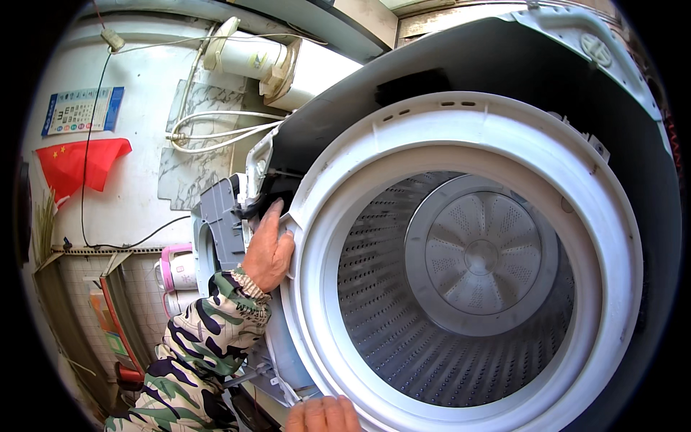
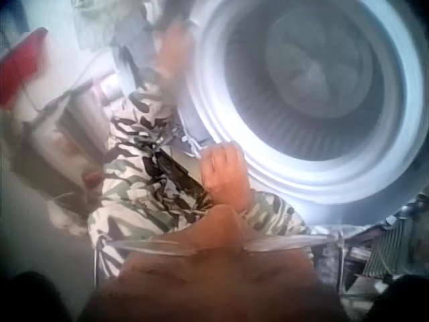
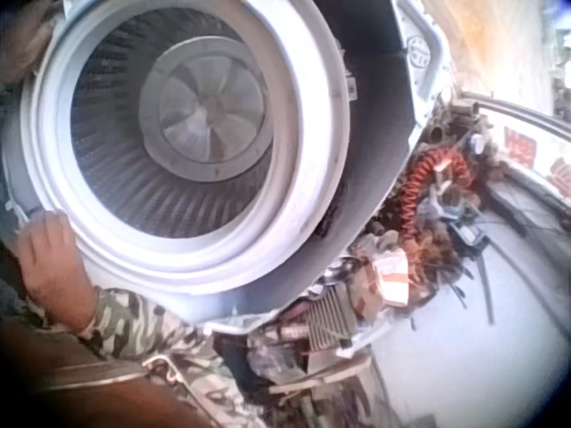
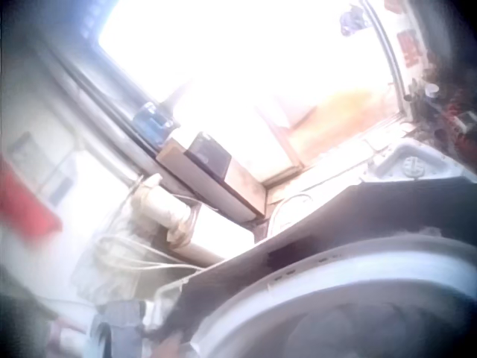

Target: The person uses a screwdriver to remove screws from the top panel of a disassembled washing machine. They then lift the panel off, set it aside, and proceed to remove screws from the front panel of the machine.

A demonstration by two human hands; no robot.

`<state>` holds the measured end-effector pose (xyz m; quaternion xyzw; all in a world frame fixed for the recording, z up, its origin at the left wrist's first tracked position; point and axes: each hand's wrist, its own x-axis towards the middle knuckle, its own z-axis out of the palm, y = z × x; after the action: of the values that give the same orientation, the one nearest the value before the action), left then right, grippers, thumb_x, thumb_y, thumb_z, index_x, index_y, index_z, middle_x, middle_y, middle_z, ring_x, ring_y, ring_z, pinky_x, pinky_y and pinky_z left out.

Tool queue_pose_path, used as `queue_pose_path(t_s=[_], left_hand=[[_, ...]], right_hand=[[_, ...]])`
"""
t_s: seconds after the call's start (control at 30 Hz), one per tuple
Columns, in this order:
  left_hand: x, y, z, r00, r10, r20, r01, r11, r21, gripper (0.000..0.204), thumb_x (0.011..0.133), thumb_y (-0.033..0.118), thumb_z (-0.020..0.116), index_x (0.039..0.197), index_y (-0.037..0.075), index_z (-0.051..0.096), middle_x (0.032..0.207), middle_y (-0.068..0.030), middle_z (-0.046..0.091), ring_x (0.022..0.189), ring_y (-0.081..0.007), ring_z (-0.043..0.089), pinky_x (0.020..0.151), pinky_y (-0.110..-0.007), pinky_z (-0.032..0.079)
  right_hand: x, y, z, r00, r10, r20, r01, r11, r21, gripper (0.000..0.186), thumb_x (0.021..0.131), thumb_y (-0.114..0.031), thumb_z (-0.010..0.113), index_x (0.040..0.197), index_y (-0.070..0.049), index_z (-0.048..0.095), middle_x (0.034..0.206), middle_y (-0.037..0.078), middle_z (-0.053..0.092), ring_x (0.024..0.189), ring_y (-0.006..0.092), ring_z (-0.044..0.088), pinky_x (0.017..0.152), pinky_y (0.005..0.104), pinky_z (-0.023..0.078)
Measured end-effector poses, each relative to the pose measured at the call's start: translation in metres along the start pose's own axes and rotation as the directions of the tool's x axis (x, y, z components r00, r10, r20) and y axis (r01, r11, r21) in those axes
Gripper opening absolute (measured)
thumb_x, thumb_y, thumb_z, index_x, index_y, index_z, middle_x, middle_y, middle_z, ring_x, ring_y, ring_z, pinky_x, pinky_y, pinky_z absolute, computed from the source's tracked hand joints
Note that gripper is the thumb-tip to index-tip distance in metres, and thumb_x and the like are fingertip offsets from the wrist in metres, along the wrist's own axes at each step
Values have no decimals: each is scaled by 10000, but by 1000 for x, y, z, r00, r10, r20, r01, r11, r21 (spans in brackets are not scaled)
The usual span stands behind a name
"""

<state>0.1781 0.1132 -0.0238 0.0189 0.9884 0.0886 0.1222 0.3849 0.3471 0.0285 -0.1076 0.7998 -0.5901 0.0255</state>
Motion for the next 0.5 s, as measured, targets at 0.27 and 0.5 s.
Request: queue_pose_path(t_s=[0.27,0.5], left_hand=[[-48,11,-52,984,169,49,-171,985,35,635,906,149,656,1438,-95,409,1505,-328,411,1402,-464,414,1184,-461,331],[-184,-30,-159,988,-82,-132,45,964,-263,417,881,90,664,1283,-4,611,1378,-236,580,1267,-385,576,1080,-415,454]], right_hand=[[6,17,15,985,31,172,-18,997,-80,240,782,-38,692,1016,0,654,917,160,600,882,355,601,817,443,504],[7,45,29,978,168,119,-169,986,-2,175,802,-32,726,974,-9,701,929,183,699,881,351,689,787,412,544]])
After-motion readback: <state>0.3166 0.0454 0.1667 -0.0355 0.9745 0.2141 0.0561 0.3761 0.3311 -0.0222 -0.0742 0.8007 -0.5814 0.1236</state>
